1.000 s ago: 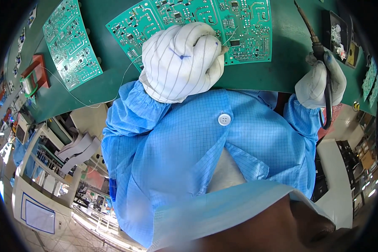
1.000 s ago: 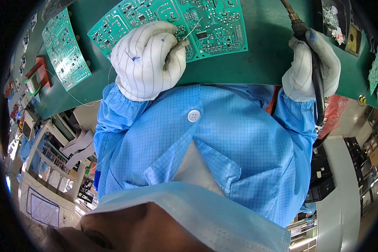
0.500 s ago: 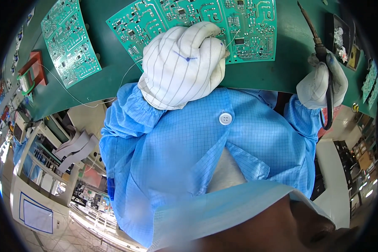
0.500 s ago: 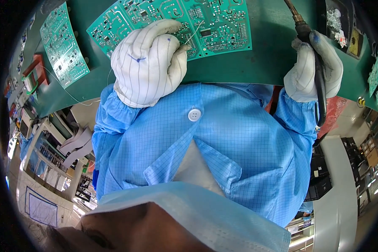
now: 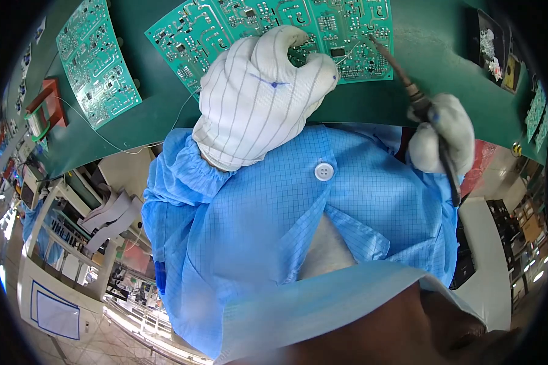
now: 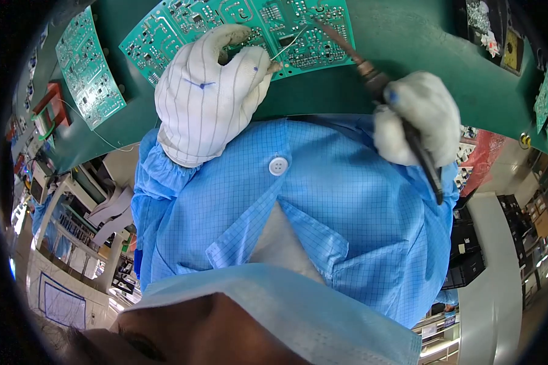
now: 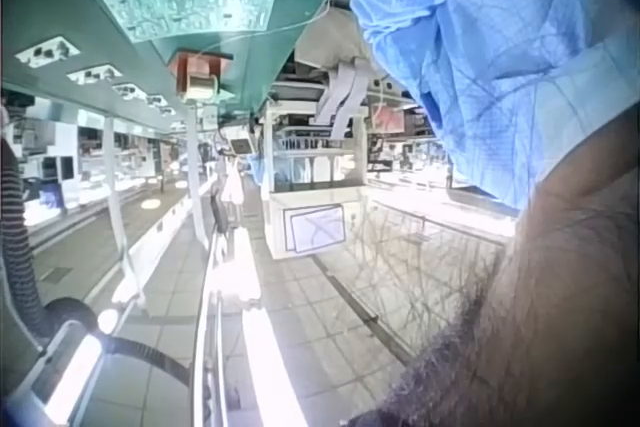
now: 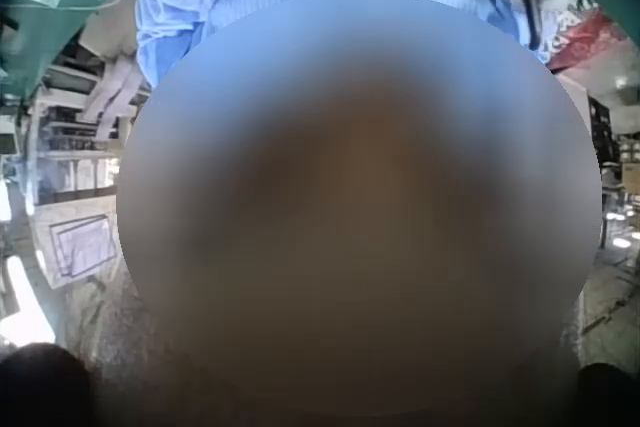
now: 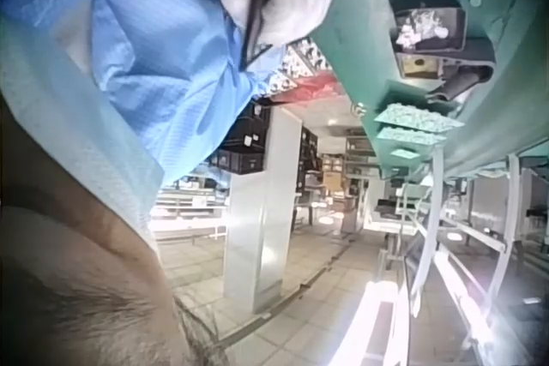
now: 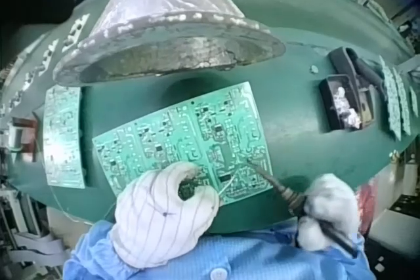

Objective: Soldering electronic components onto a printed circuit board at a manual assembly station.

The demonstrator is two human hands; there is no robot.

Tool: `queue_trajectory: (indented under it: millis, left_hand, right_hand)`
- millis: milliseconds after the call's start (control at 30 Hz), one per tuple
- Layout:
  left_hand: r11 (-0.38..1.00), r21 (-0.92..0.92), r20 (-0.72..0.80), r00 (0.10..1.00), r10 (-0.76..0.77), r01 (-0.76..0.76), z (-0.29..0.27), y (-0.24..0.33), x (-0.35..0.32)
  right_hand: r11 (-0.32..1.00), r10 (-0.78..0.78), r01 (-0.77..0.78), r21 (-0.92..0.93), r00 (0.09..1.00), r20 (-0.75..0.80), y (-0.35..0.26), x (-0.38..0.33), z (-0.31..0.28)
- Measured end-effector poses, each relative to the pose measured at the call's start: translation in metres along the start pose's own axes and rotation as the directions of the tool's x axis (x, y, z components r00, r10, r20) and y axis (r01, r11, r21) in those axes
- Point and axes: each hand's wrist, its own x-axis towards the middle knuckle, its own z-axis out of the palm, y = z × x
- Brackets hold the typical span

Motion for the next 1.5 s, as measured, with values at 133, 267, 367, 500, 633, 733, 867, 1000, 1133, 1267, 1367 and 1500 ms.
queue_trajectory:
  millis: [133, 267, 367, 500, 633, 733, 867, 1000, 1133, 1267, 1367, 1500]
  left_hand:
    - [0.999, 0.046, -0.024, 1.000, 0.006, -0.005, 0.004, 0.001, 0.001]
    - [0.997, 0.072, -0.040, 0.999, 0.017, -0.014, 0.005, 0.000, 0.001]
    - [1.000, 0.026, -0.043, 0.999, 0.003, -0.002, 0.007, 0.000, 0.000]
    - [0.999, 0.048, -0.093, 0.996, 0.014, -0.010, 0.010, -0.001, 0.000]
    - [0.999, 0.035, -0.104, 0.994, 0.019, -0.015, 0.012, -0.001, -0.001]
    - [1.000, 0.010, -0.124, 0.992, 0.026, -0.025, 0.013, -0.003, -0.002]
    - [0.999, -0.028, -0.154, 0.987, 0.034, -0.039, 0.014, -0.006, -0.003]
    - [0.996, -0.075, -0.126, 0.992, 0.028, -0.038, 0.013, -0.006, -0.003]
    - [0.995, -0.099, -0.121, 0.993, 0.014, -0.026, 0.011, -0.004, -0.005]
    - [0.996, -0.090, -0.094, 0.996, -0.007, -0.001, 0.011, -0.003, -0.007]
    - [0.997, -0.072, -0.073, 0.997, -0.004, -0.001, 0.008, -0.003, -0.006]
    - [0.999, -0.028, -0.105, 0.994, 0.041, -0.044, 0.001, 0.002, 0.002]
  right_hand:
    - [0.960, -0.177, 0.188, -0.207, 0.982, 0.071, 0.002, -0.005, 0.010]
    - [0.959, -0.155, 0.169, -0.229, 0.985, 0.078, -0.001, -0.004, 0.012]
    - [0.950, -0.149, 0.175, -0.257, 0.982, 0.120, -0.004, -0.003, 0.011]
    - [0.943, -0.135, 0.175, -0.285, 0.979, 0.153, -0.007, -0.003, 0.010]
    - [0.939, -0.128, 0.174, -0.296, 0.978, 0.167, -0.009, -0.002, 0.011]
    - [0.937, -0.130, 0.176, -0.303, 0.978, 0.166, -0.010, 0.000, 0.013]
    - [0.931, -0.141, 0.181, -0.315, 0.979, 0.147, -0.008, -0.002, 0.013]
    - [0.937, -0.107, 0.127, -0.325, 0.991, 0.081, -0.003, -0.015, 0.007]
    - [0.979, 0.153, -0.188, -0.083, 0.935, -0.320, 0.001, -0.023, -0.002]
    - [0.899, -0.118, -0.152, -0.410, 0.819, -0.562, 0.019, -0.003, -0.028]
    - [0.504, -0.122, -0.021, -0.863, 0.988, -0.095, 0.020, 0.005, -0.043]
    - [0.849, 0.041, -0.316, -0.423, 0.838, -0.544, 0.005, -0.017, -0.022]
